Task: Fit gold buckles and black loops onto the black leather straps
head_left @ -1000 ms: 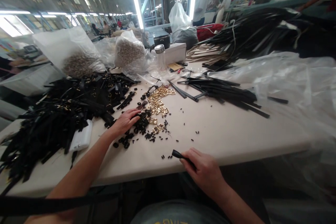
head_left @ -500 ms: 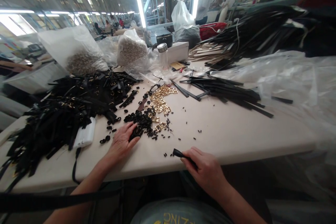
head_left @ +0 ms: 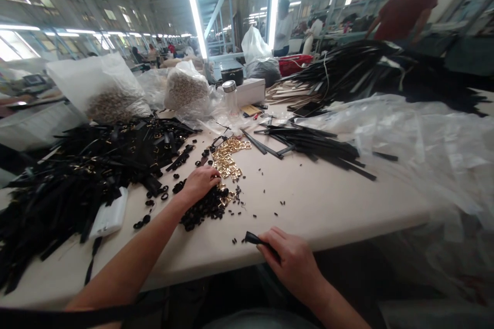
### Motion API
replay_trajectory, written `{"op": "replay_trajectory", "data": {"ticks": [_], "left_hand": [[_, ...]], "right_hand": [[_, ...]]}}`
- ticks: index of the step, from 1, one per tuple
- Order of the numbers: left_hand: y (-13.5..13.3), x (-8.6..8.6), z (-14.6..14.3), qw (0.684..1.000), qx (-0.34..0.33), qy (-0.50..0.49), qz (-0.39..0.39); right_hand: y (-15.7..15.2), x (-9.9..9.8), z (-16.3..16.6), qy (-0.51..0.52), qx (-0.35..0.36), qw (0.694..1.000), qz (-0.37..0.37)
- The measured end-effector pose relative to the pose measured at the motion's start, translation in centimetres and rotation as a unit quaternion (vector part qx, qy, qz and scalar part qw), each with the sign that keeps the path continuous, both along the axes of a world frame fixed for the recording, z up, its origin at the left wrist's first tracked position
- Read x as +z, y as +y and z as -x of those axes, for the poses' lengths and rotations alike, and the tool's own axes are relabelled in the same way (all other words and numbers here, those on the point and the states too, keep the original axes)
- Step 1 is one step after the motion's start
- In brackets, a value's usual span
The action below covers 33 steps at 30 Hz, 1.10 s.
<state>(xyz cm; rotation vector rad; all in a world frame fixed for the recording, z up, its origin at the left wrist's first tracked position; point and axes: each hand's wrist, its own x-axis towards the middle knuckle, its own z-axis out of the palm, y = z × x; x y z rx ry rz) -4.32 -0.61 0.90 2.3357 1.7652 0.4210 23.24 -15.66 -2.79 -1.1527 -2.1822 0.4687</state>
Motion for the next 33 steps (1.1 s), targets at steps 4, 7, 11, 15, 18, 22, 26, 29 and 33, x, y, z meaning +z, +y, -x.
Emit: {"op": "replay_trajectory", "data": {"ticks": [4,7,11,15,18,22,26,29,33], "left_hand": [[1.1,0.0,-1.0,1.000,0.004,-0.010,0.025],[0.8,0.0,-1.0,0.999,0.009,-0.042,0.027],[-0.9,0.3,-0.6,0.994,0.024,-0.107,0.013],[-4.4,0.7,-0.4,0.919,0.080,-0.380,0.073],[-7.7,0.4,-0.9,0.815,0.117,-0.554,0.118],[-11.4,-0.4,-2.1,0.783,0.115,-0.603,0.101],[-13.3,-1.1,-3.0,0.777,0.089,-0.616,0.098],[-14.0,-1.0,-3.5,0.782,0.085,-0.609,0.099],[-14.7,-0.1,-4.1,0.806,0.079,-0.582,0.076]], "right_hand": [[0.1,-0.2,-0.2,-0.002,-0.009,1.000,0.007],[0.1,-0.1,-0.4,-0.002,-0.020,1.000,0.009],[0.3,0.5,-0.5,0.013,-0.025,1.000,0.003],[1.0,1.9,-0.3,0.046,-0.029,0.999,-0.004],[1.6,3.2,0.5,0.082,-0.038,0.996,-0.007],[2.0,4.8,2.3,0.154,-0.026,0.986,0.055],[2.0,5.5,3.8,0.251,0.020,0.949,0.193],[2.0,5.4,4.2,0.278,0.039,0.926,0.254],[1.9,5.0,4.3,0.268,0.027,0.926,0.265]]}}
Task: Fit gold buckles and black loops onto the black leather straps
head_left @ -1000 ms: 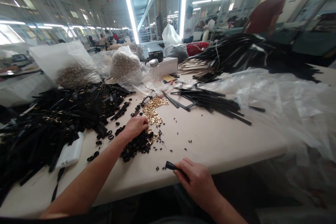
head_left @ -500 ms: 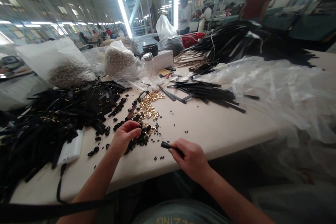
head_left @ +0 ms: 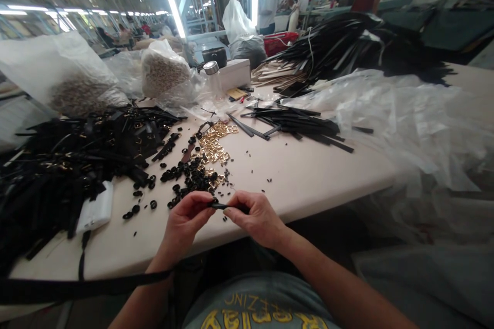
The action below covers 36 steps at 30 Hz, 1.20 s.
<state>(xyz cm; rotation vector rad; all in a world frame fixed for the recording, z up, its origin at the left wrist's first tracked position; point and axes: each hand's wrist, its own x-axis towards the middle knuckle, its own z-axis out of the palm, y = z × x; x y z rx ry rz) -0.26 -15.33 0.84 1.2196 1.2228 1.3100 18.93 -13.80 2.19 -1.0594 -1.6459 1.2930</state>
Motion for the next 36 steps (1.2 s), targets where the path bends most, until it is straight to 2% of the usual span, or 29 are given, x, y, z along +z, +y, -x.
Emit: {"op": "replay_trajectory", "data": {"ticks": [4,7,10,13,17,21,24,29,32,36], "left_hand": [[-1.1,0.8,-0.6,0.996,0.011,0.058,-0.061],[-1.9,0.6,-0.6,0.994,0.029,0.083,-0.072],[-2.2,-0.4,-0.3,0.996,0.077,0.039,-0.022],[-2.0,-1.2,-0.3,0.988,0.102,-0.093,0.062],[-1.7,-1.0,-0.3,0.957,0.050,-0.232,0.167],[-2.2,-0.5,0.1,0.931,-0.029,-0.266,0.249],[-2.6,-0.7,0.2,0.923,-0.052,-0.277,0.262],[-3.3,-1.4,-0.9,0.915,0.003,-0.310,0.258],[-3.6,-1.5,-1.7,0.930,0.031,-0.285,0.230],[-3.9,-1.5,-1.7,0.973,0.001,-0.151,0.174]], "right_hand": [[-0.4,-0.1,0.1,-0.057,-0.027,0.997,-0.044],[-0.9,-0.1,0.3,-0.102,-0.045,0.989,-0.096],[-1.4,-0.3,0.6,-0.139,-0.057,0.975,-0.166],[-1.8,-0.5,0.7,-0.164,-0.049,0.958,-0.228],[-2.0,-0.4,0.4,-0.183,-0.017,0.941,-0.285],[-2.3,-0.4,0.0,-0.200,-0.010,0.929,-0.310],[-2.4,-0.7,-0.2,-0.210,-0.007,0.926,-0.312],[-2.6,-0.8,-0.2,-0.224,-0.027,0.917,-0.328],[-2.6,-0.9,-0.3,-0.259,-0.037,0.899,-0.351],[-2.7,-1.2,-0.8,-0.287,-0.001,0.869,-0.403]]}}
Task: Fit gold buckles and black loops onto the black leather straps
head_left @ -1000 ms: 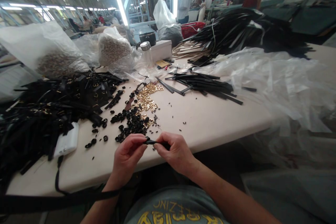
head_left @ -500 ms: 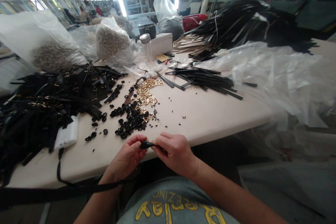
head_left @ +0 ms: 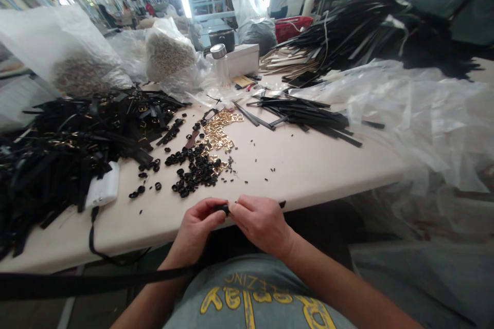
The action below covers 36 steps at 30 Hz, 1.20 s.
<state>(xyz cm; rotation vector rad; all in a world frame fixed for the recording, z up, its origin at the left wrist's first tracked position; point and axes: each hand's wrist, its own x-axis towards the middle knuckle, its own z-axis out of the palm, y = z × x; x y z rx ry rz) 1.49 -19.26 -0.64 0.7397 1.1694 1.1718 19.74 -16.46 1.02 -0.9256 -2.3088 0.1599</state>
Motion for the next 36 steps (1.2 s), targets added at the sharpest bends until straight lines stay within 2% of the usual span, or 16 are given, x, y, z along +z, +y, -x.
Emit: {"op": "replay_trajectory", "data": {"ticks": [2,7,13,17,22,25,29,31,33,36], "left_hand": [[-0.1,0.0,0.3,0.999,-0.028,0.035,-0.005],[-0.5,0.0,0.3,0.998,-0.057,0.016,-0.001],[-0.6,0.2,-0.5,0.994,-0.094,0.045,0.013],[0.0,0.7,0.4,0.981,-0.152,0.115,-0.028],[1.5,1.7,1.6,0.949,-0.199,0.231,-0.084],[3.2,1.8,1.8,0.905,-0.185,0.343,-0.173],[6.6,0.8,2.5,0.792,-0.138,0.515,-0.297],[8.2,0.2,3.1,0.729,-0.138,0.592,-0.315],[9.4,0.0,3.9,0.680,-0.143,0.649,-0.308],[10.1,0.2,4.8,0.643,-0.152,0.696,-0.280]], "right_hand": [[0.0,-0.3,-0.4,-0.001,0.028,0.999,0.021],[-0.3,-1.2,-0.8,0.061,0.042,0.984,0.160],[-0.6,-2.2,-0.3,0.080,0.034,0.976,0.199],[-0.3,-1.6,-0.5,0.067,0.048,0.970,0.229],[0.2,-0.1,-1.6,0.003,0.016,0.961,0.277],[0.5,0.3,-2.2,0.009,-0.003,0.953,0.304],[0.7,0.3,-3.0,0.048,-0.026,0.946,0.319],[0.8,0.2,-3.2,0.075,-0.024,0.941,0.328],[0.7,0.2,-3.4,0.094,-0.020,0.937,0.337],[0.7,0.2,-3.6,0.113,-0.020,0.931,0.348]]}}
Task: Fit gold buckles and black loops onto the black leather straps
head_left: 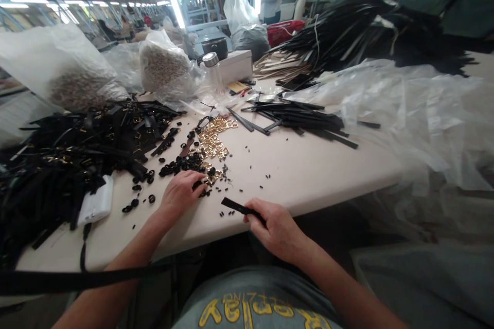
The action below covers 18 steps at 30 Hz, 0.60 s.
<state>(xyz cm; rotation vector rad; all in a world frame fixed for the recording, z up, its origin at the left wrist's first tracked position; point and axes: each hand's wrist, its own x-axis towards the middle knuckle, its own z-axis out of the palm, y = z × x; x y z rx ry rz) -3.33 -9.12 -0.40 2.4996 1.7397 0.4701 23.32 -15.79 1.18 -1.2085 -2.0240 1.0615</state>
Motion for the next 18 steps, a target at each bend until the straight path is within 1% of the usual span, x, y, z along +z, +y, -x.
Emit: {"op": "replay_trajectory", "data": {"ticks": [3,7,10,12,15,18], "left_hand": [[0.3,0.6,-0.1,0.999,0.017,0.018,0.026],[1.4,1.8,-1.5,0.995,0.043,0.027,0.091],[3.0,2.6,-2.3,0.989,0.027,0.028,0.144],[3.8,2.8,-2.4,0.986,0.020,0.021,0.166],[4.4,2.5,-2.2,0.984,0.013,-0.021,0.177],[4.0,1.9,-2.0,0.978,0.011,-0.103,0.184]], "right_hand": [[0.1,0.0,0.0,0.020,-0.004,1.000,0.021],[0.2,0.0,0.2,0.031,0.001,0.999,0.042],[0.2,-0.1,0.3,0.030,0.003,0.999,0.044],[0.2,-0.3,0.1,0.034,0.002,0.998,0.048],[0.2,-0.6,-0.3,0.051,-0.007,0.997,0.061],[0.5,-1.1,-0.5,0.077,-0.021,0.993,0.090]]}}
